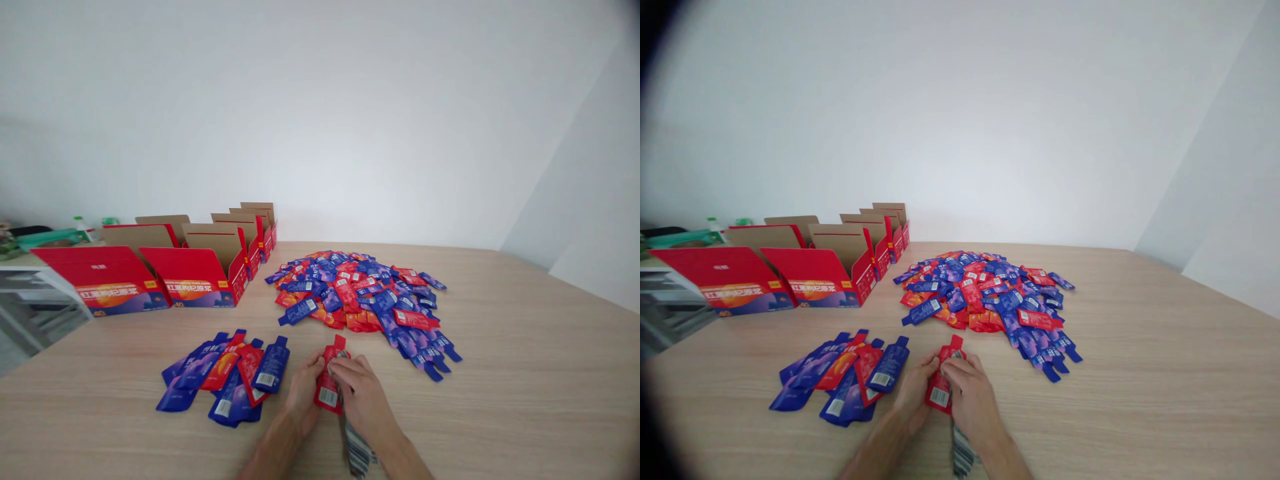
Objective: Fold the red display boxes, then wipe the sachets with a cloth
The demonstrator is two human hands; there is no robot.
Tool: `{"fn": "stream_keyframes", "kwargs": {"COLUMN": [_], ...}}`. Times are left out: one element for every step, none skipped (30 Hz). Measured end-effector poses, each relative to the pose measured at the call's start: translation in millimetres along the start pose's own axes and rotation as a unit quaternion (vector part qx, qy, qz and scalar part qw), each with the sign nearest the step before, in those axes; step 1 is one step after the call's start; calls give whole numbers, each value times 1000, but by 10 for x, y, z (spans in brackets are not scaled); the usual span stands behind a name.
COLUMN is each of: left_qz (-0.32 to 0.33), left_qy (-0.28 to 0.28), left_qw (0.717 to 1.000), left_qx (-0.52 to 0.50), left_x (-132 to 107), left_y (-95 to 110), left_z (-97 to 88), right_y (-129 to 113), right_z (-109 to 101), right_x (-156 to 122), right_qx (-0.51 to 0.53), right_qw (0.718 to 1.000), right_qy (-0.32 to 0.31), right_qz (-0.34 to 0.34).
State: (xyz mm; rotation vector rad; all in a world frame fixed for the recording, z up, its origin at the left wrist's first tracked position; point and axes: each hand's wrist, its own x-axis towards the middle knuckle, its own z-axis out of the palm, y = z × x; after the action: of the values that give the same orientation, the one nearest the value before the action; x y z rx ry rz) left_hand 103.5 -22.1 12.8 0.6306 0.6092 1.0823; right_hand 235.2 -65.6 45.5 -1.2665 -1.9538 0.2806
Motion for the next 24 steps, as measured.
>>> {"fn": "stream_keyframes", "kwargs": {"left_qz": [-2,-3,-1,6,16,27,43,66,93,120,144,165,179,186,188,189,187,183,177,172,166,162,160,161], "left_qy": [2,5,11,17,25,33,41,51,64,80,92,97,94,86,78,76,86,108,133,156,169,170,160,136], "left_qw": [1000,1000,1000,999,997,994,988,978,963,942,919,894,869,843,813,778,738,697,658,627,604,590,583,579], "left_qx": [5,13,26,43,67,99,141,191,246,302,356,406,452,497,545,594,642,685,719,744,761,772,780,787], "left_x": [-6,-11,-15,-17,-17,-14,-12,-10,-9,-11,-14,-16,-17,-16,-12,-6,1,7,9,6,-2,-13,-27,-40], "left_y": [-11,-22,-31,-36,-38,-36,-31,-24,-17,-10,-3,2,8,17,28,42,59,77,93,107,116,119,117,110], "left_z": [13,26,36,40,39,30,15,-4,-26,-47,-64,-74,-78,-75,-66,-57,-49,-46,-48,-56,-66,-77,-85,-91], "right_y": [47,94,136,167,187,196,198,195,192,190,191,195,201,207,213,216,218,216,212,205,196,186,175,165], "right_z": [3,5,6,9,15,25,39,54,70,86,100,111,119,125,128,130,130,131,131,132,134,136,139,142], "right_x": [4,5,4,1,-3,-10,-17,-24,-32,-40,-48,-55,-61,-65,-69,-71,-71,-71,-70,-69,-67,-65,-63,-60], "right_qx": [-8,-15,-19,-22,-23,-23,-22,-21,-19,-18,-18,-17,-17,-16,-15,-13,-12,-11,-12,-14,-17,-19,-21,-21], "right_qw": [999,998,997,996,996,996,996,996,996,997,997,997,997,997,997,997,997,998,998,998,998,998,998,998], "right_qy": [25,45,58,63,62,59,55,51,49,48,47,46,44,42,41,41,42,44,45,45,44,42,40,38], "right_qz": [19,36,49,58,65,68,69,68,67,65,63,62,61,61,60,58,56,53,51,50,49,48,47,46]}}
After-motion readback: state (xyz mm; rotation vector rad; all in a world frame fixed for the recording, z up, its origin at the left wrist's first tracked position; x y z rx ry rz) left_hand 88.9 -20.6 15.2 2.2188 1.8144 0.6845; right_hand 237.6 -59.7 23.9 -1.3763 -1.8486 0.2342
